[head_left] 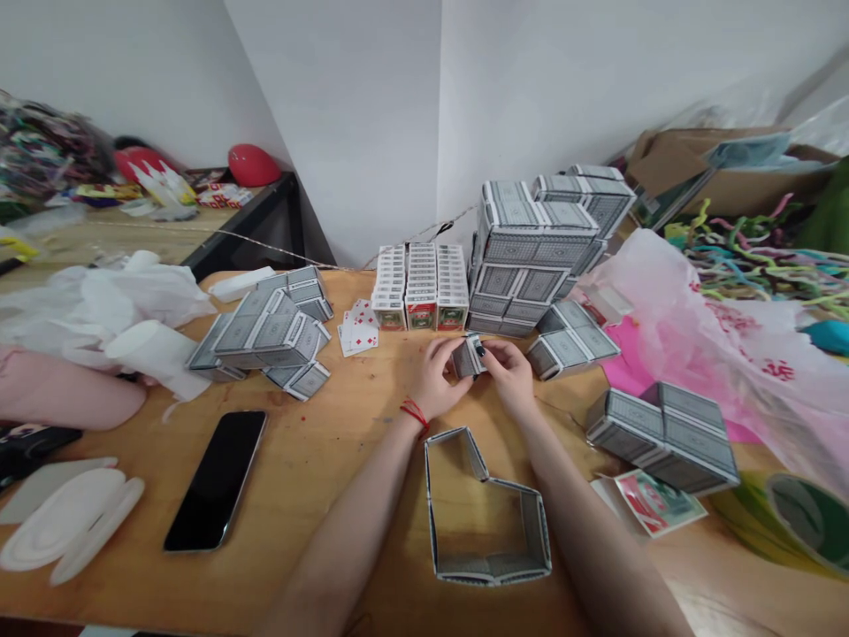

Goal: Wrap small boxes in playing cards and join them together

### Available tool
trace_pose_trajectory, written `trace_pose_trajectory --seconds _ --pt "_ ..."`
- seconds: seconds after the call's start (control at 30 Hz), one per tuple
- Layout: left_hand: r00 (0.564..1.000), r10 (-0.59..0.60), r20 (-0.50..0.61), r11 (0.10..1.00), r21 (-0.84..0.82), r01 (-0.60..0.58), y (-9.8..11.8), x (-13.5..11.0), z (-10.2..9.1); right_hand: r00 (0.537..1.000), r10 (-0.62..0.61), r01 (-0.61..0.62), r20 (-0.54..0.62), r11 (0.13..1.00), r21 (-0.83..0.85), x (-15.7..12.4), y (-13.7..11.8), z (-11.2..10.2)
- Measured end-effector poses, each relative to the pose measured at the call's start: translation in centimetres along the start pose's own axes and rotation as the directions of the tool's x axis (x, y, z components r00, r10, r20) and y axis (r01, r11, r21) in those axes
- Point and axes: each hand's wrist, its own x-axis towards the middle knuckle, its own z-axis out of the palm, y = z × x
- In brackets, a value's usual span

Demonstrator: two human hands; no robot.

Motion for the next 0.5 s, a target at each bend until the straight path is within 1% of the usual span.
trace_pose_trajectory --seconds 0.13,0.27,0.37,0.5 --pt "1.0 0.018 -0.009 0.998 0.054 -0.018 -0.15 0.04 0.08 1.0 -0.017 0.017 0.011 0.999 -0.033 -0.06 0.12 0.07" --pt "0.998 0.053 -0.026 0.992 0.115 -0.049 -0.08 0.06 0.05 0.998 -0.023 0.025 0.065 0.999 -0.027 -0.24 -0.04 0.24" --pt "0.999 0.036 -0.032 0.995 0.091 -0.033 0.07 -0.03 0.07 0.992 0.022 -0.024 0.127 1.0 0.02 -0.38 -0.23 0.3" --pt "0.999 -0.013 -0.035 1.0 0.012 0.013 0.21 -0.14 0.24 0.969 0.109 -0.126 0.221 0.99 0.066 -0.53 -0.18 0.4"
